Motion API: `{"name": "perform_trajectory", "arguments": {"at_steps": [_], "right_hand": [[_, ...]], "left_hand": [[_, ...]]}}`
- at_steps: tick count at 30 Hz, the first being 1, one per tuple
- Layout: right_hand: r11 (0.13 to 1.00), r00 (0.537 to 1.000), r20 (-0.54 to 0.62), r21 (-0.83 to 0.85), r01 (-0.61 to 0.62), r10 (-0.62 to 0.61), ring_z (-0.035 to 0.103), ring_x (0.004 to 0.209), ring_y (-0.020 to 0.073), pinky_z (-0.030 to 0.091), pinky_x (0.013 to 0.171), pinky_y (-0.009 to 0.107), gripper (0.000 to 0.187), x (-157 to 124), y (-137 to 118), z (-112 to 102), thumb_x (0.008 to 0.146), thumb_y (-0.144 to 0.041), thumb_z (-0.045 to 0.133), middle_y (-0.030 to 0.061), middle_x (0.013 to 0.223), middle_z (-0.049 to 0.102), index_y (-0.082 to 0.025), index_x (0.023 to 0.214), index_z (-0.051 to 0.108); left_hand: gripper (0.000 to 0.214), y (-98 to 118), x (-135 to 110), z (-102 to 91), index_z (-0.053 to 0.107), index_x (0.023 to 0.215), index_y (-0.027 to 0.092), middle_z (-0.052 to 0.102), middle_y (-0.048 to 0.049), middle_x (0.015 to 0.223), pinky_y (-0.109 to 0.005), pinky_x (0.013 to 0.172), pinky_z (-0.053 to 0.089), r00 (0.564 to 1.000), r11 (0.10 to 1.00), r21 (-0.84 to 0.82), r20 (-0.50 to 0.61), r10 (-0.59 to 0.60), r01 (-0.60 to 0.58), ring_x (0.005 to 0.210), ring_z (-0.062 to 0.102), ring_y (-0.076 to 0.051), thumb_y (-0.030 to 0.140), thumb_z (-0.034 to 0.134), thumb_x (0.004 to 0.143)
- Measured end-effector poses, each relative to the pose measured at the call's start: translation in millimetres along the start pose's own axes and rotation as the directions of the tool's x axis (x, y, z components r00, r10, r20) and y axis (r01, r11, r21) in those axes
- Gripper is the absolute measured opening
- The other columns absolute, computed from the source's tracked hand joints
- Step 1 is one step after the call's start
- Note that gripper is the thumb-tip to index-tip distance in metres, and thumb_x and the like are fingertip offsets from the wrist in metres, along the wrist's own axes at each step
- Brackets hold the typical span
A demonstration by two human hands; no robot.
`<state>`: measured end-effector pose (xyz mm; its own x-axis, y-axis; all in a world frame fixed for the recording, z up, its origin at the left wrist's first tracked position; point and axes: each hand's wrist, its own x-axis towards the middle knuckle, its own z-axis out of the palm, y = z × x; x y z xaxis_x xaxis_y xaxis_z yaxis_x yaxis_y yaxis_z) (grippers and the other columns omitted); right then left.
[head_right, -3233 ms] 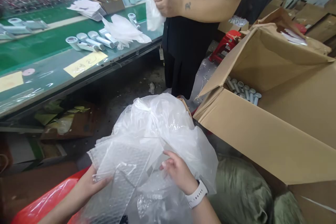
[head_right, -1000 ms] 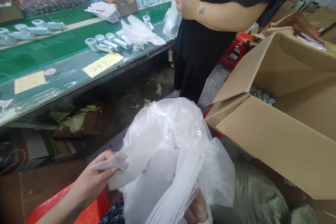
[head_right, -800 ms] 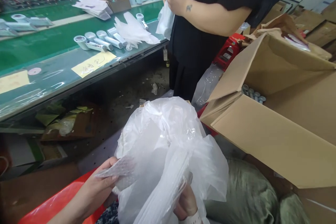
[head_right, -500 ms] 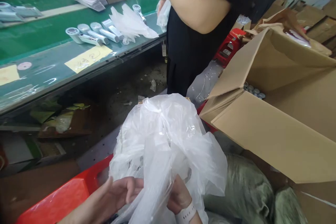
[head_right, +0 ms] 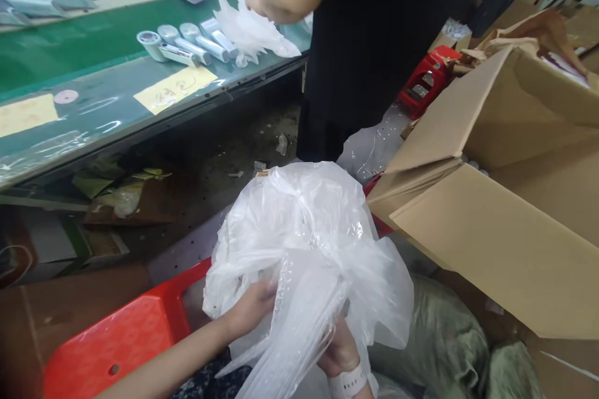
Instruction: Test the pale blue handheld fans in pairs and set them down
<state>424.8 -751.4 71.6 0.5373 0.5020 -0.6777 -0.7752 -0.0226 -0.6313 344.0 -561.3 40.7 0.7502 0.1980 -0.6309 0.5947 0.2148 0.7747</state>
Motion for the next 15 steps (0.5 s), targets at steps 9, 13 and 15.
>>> {"name": "perform_trajectory", "arguments": {"at_steps": [9,13,15], "right_hand": [[0.994,0.998,-0.057,0.109,0.017,-0.011,0.069,0.105,0.0320,0.050,0.098,0.046,0.067,12.1,10.6,10.7,0.048,-0.040,0.096,0.0109,0.107,0.077,-0.020,0.107,0.071],[0.973,0.979,0.001,-0.109,0.205,-0.206,0.066,0.111,0.0300,0.047,0.104,0.046,0.061,25.0,17.1,48.8,0.064,-0.040,0.088,0.0103,0.116,0.073,-0.020,0.117,0.066],[0.928,0.961,0.009,-0.259,0.269,-0.276,0.064,0.114,0.0309,0.043,0.109,0.046,0.061,25.2,21.5,58.8,0.066,-0.040,0.085,0.0121,0.118,0.071,-0.019,0.120,0.064]], "left_hand": [[0.069,20.6,-43.9,-52.6,0.058,0.131,0.017,0.062,-0.0148,0.133,-0.048,0.109,0.038,0.984,0.978,-0.192,0.168,-0.050,0.082,0.128,0.051,-0.035,0.057,0.063,0.076],[0.098,27.4,-46.1,-50.2,0.037,0.148,0.017,0.046,-0.0177,0.150,-0.054,0.116,0.028,0.973,0.996,0.060,0.223,0.051,-0.066,0.137,0.040,-0.040,0.065,0.071,0.069],[0.089,26.8,-44.0,-44.8,0.041,0.143,0.016,0.051,-0.0194,0.145,-0.056,0.114,0.032,0.988,0.978,0.193,0.149,0.049,-0.078,0.130,0.047,-0.040,0.057,0.072,0.071]]}}
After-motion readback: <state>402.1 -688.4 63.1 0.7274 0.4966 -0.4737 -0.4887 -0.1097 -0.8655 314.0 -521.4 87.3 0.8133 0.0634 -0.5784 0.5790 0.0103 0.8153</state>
